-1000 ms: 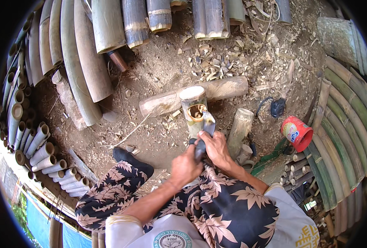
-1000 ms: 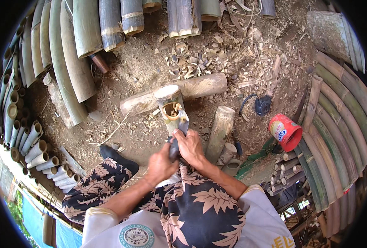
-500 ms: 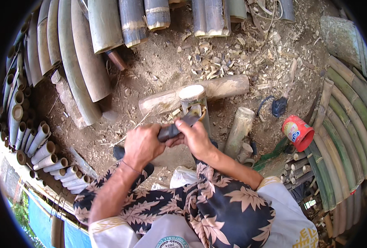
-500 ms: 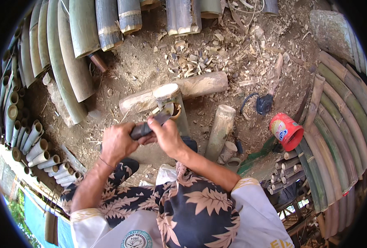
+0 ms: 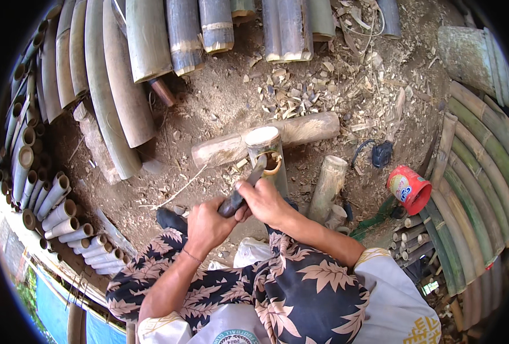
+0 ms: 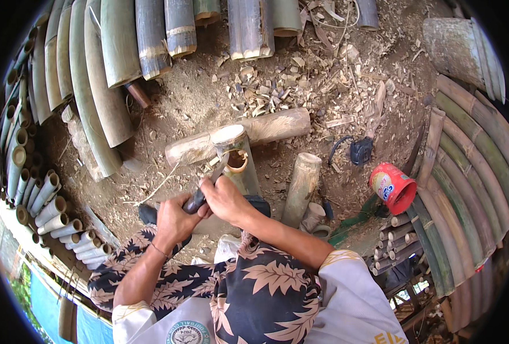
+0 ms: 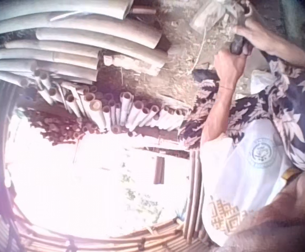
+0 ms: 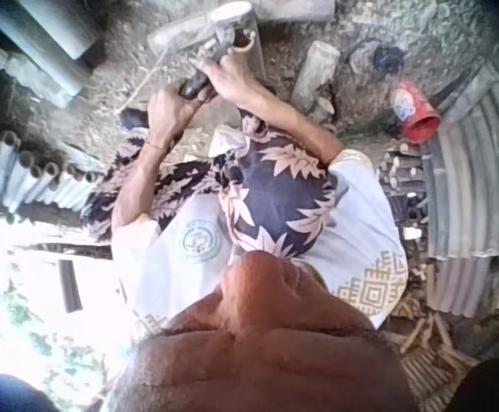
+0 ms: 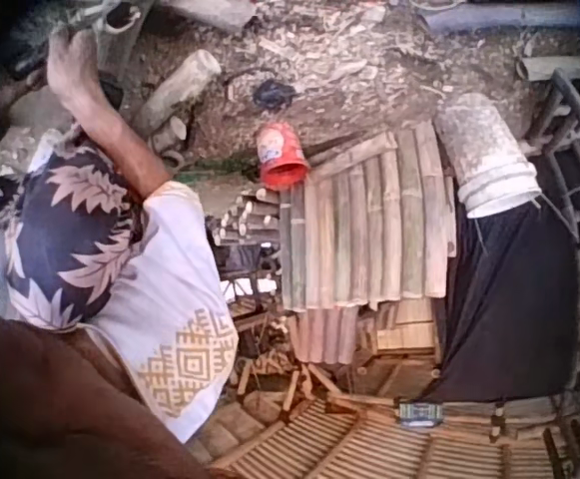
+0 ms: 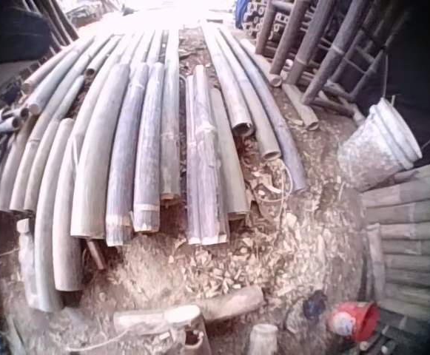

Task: The person carves and shapes segments of bamboo using a large knife. They trim the ends of bamboo stalks, carve a round hole into one segment, and fit another piece into the hole.

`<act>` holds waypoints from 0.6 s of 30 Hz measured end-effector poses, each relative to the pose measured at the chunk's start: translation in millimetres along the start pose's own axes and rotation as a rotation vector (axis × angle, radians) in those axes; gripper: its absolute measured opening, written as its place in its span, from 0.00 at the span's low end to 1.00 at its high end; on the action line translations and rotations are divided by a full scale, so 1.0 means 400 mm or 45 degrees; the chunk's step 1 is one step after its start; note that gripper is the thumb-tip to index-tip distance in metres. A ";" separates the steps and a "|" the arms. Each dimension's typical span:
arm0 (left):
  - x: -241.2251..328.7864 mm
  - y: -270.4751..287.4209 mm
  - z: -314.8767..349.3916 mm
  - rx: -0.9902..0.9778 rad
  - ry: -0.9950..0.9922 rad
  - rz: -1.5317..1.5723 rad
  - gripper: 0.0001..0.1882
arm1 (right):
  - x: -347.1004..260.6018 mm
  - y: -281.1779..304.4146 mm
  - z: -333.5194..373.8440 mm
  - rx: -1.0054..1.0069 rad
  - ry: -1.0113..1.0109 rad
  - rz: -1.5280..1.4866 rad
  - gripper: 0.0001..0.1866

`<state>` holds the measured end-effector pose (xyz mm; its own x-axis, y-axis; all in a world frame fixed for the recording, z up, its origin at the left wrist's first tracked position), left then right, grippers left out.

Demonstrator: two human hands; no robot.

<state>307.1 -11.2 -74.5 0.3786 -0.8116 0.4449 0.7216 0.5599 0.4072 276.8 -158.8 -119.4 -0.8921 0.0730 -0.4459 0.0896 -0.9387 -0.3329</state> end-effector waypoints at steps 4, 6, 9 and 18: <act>0.140 0.103 -0.047 -0.117 -0.230 -0.484 0.13 | -0.033 0.026 0.005 -0.007 0.182 -0.574 0.14; 0.257 0.128 -0.080 -0.225 -0.387 -0.722 0.11 | -0.025 0.048 0.006 -0.029 0.148 -1.003 0.18; 0.388 0.099 -0.138 -0.406 -0.589 -1.134 0.07 | -0.048 0.067 0.024 0.100 -0.093 -1.294 0.21; 0.154 0.004 0.034 -0.538 -0.041 -0.371 0.25 | 0.044 0.077 0.101 -0.315 0.005 -0.439 0.12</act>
<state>323.7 -58.0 -35.8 0.1133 -0.9146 0.3881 0.9684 0.1891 0.1628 245.9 -199.9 -103.9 -0.8867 0.3703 -0.2767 -0.1096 -0.7498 -0.6525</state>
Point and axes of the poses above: each hand's wrist, its own z-axis away from the middle knuckle, its own y-axis out of the back of the hand, x = y × z, the point moved 2 cm from there along -z, towards the middle knuckle, and after that the axes turned 15 degrees about z, right-handed, at the moved point
